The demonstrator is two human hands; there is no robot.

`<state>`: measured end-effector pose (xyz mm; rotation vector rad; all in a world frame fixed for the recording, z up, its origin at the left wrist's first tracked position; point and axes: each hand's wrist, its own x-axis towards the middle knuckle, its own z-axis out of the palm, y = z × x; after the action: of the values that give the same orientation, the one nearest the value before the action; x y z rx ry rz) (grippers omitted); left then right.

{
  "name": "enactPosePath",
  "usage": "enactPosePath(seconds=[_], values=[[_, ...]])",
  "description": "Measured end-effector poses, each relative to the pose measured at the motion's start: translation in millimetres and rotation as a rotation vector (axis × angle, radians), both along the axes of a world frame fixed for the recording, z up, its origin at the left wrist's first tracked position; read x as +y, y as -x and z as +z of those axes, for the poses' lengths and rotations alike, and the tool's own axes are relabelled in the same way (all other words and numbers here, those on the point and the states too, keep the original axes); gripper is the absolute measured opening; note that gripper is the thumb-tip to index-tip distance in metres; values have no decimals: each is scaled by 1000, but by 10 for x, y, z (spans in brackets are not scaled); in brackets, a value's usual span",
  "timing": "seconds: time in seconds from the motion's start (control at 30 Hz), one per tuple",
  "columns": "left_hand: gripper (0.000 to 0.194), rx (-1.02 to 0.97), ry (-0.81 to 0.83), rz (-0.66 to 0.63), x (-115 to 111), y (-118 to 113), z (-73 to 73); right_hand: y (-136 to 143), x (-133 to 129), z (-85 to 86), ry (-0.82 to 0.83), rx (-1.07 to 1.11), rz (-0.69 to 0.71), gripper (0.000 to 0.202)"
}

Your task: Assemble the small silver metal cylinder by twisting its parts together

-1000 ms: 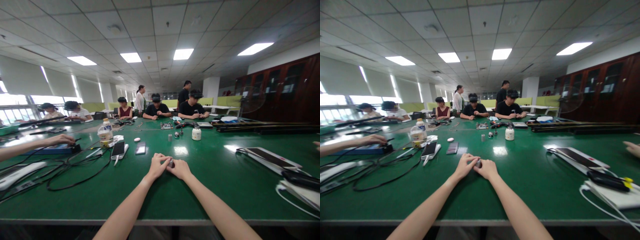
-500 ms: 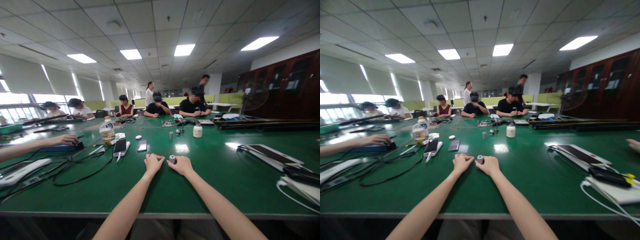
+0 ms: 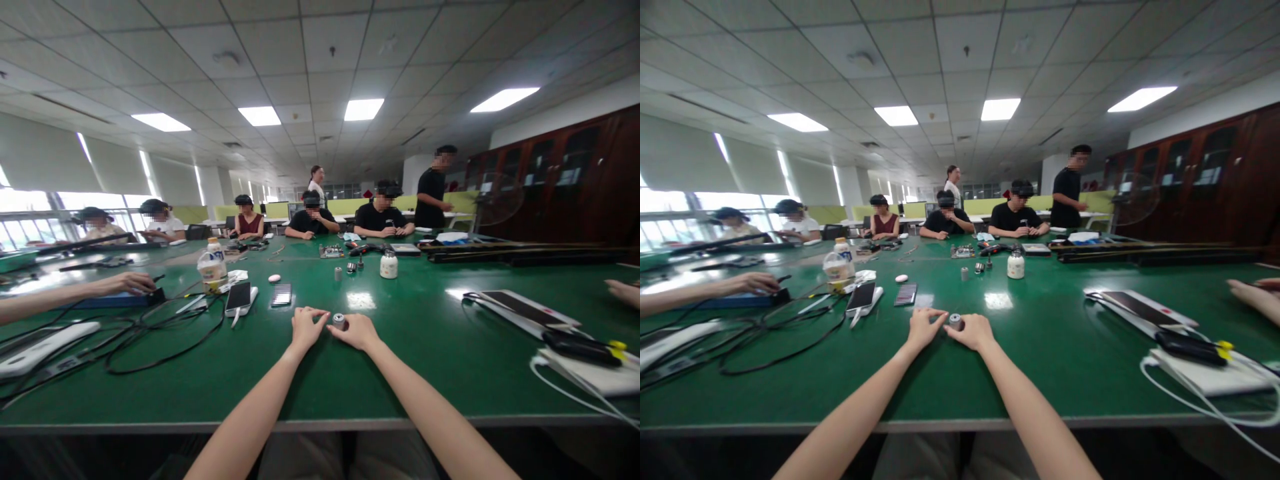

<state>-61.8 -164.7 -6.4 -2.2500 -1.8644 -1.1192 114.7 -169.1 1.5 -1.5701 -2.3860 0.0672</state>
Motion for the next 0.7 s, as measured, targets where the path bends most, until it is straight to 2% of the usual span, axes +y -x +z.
enactPosePath(seconds=[0.33,0.7], values=[[26,-20,-169,-174,-40,-144,86,5,23,-24,12,36,20,27],[25,-12,-209,-224,-86,-176,99,11,18,-31,-4,88,17,26]])
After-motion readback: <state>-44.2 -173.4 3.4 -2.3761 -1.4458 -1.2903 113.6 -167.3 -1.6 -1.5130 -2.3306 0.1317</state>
